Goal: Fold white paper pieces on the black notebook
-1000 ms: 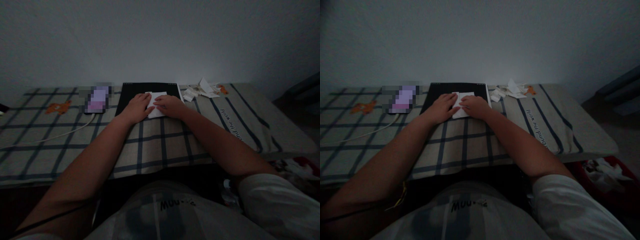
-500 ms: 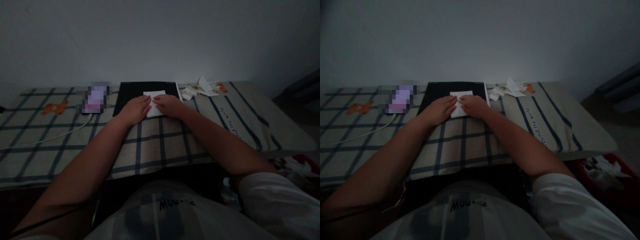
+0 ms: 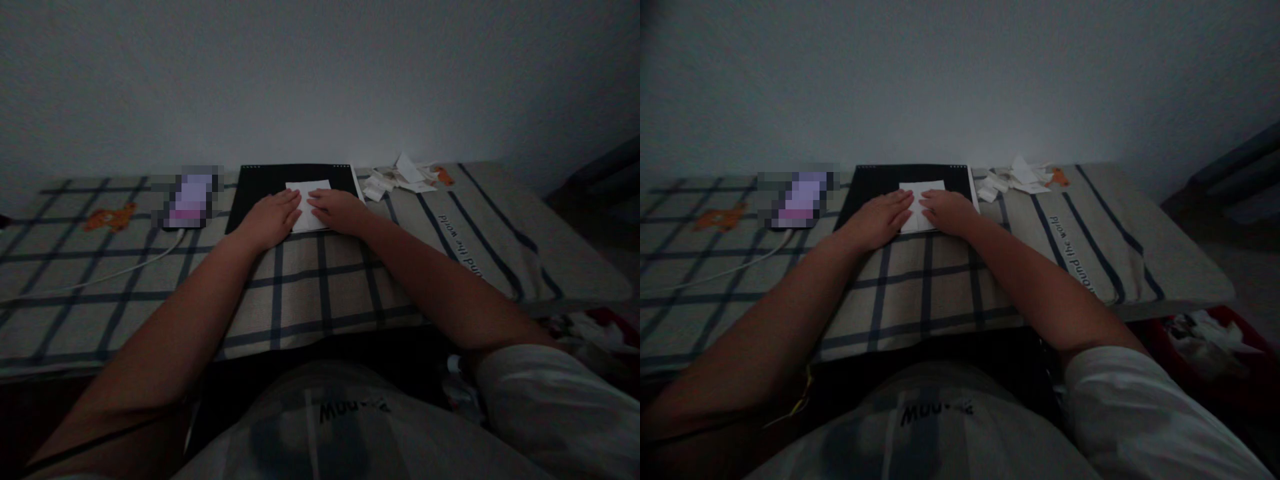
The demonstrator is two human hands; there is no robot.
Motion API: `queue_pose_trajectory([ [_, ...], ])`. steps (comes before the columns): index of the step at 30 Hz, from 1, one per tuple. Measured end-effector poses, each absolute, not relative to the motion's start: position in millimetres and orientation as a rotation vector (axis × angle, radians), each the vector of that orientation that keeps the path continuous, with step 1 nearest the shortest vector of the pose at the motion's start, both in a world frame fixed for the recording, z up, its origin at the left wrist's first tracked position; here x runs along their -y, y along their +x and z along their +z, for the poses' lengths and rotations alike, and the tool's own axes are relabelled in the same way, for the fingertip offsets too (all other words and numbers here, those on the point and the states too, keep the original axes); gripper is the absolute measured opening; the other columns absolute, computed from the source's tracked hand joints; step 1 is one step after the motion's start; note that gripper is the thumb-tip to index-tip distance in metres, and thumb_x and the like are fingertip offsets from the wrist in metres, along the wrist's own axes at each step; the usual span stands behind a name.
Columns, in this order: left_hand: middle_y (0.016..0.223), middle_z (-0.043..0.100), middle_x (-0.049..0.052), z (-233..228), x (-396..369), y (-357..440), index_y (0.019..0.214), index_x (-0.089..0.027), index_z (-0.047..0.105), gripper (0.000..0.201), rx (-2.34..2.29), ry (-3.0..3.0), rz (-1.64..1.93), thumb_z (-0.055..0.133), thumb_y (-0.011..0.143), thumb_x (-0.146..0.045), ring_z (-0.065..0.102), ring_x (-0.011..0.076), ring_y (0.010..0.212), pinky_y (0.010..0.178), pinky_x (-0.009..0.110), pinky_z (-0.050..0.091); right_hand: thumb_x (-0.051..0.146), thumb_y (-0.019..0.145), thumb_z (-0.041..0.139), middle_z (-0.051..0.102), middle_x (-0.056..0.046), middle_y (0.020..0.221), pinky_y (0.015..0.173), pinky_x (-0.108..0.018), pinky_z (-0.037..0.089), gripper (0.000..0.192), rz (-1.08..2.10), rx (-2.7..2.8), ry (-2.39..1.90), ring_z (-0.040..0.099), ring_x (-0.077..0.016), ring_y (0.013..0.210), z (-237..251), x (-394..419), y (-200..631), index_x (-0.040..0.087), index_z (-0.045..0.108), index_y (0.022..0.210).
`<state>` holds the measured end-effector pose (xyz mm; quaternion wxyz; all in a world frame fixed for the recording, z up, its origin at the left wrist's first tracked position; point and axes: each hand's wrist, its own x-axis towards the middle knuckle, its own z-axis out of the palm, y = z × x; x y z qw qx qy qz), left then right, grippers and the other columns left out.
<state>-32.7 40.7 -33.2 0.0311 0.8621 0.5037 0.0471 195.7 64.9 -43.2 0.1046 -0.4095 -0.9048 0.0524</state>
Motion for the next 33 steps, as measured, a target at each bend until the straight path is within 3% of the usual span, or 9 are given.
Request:
queue_pose_trajectory([
  [9, 0.185, 0.043, 0.019, -35.4, -42.3, -33.5, 0.175, -0.004, 0.047, 0.069, -1.541, 2.655, 0.150, 0.030, 0.118, -0.038, 0.040, 0.0317, 0.175, 0.144, 0.050, 0.030, 0.025, 0.115, 0.046, 0.059, -0.020, 0.175, 0.135, -0.047, 0.044, 0.056, 0.154, 2.674, -1.193, 0.058, -0.0320, 0.162, -47.6, -69.2, 197.2, 0.005, 0.063, 0.165],
  [21, 0.186, 0.043, 0.019, -37.8, -46.1, -37.3, 0.175, -0.005, 0.049, 0.070, -1.522, 2.660, 0.153, 0.029, 0.118, -0.040, 0.042, 0.0329, 0.173, 0.144, 0.052, 0.032, 0.024, 0.115, 0.043, 0.067, -0.017, 0.166, 0.121, -0.048, 0.052, 0.053, 0.065, 2.687, -1.127, 0.065, -0.0331, 0.147, -43.7, -62.1, 195.6, 0.018, 0.072, 0.159],
  [28, 0.184, 0.046, 0.018, -41.1, -47.5, -41.7, 0.173, -0.005, 0.051, 0.071, -1.498, 2.669, 0.204, 0.030, 0.118, -0.043, 0.042, 0.0304, 0.173, 0.145, 0.048, 0.030, 0.018, 0.112, 0.046, 0.068, -0.022, 0.164, 0.124, -0.051, 0.052, 0.052, 0.136, 2.656, -1.096, 0.066, -0.0352, 0.148, -48.7, -66.4, 195.6, 0.010, 0.073, 0.156],
  [33, 0.182, 0.048, 0.022, -41.3, -47.9, -40.4, 0.172, -0.001, 0.052, 0.072, -1.461, 2.702, 0.217, 0.031, 0.117, -0.042, 0.044, 0.0315, 0.172, 0.145, 0.047, 0.031, 0.017, 0.109, 0.049, 0.067, -0.021, 0.166, 0.131, -0.052, 0.048, 0.052, 0.221, 2.604, -1.088, 0.064, -0.0336, 0.152, -56.0, -74.7, 198.5, 0.012, 0.075, 0.153],
])
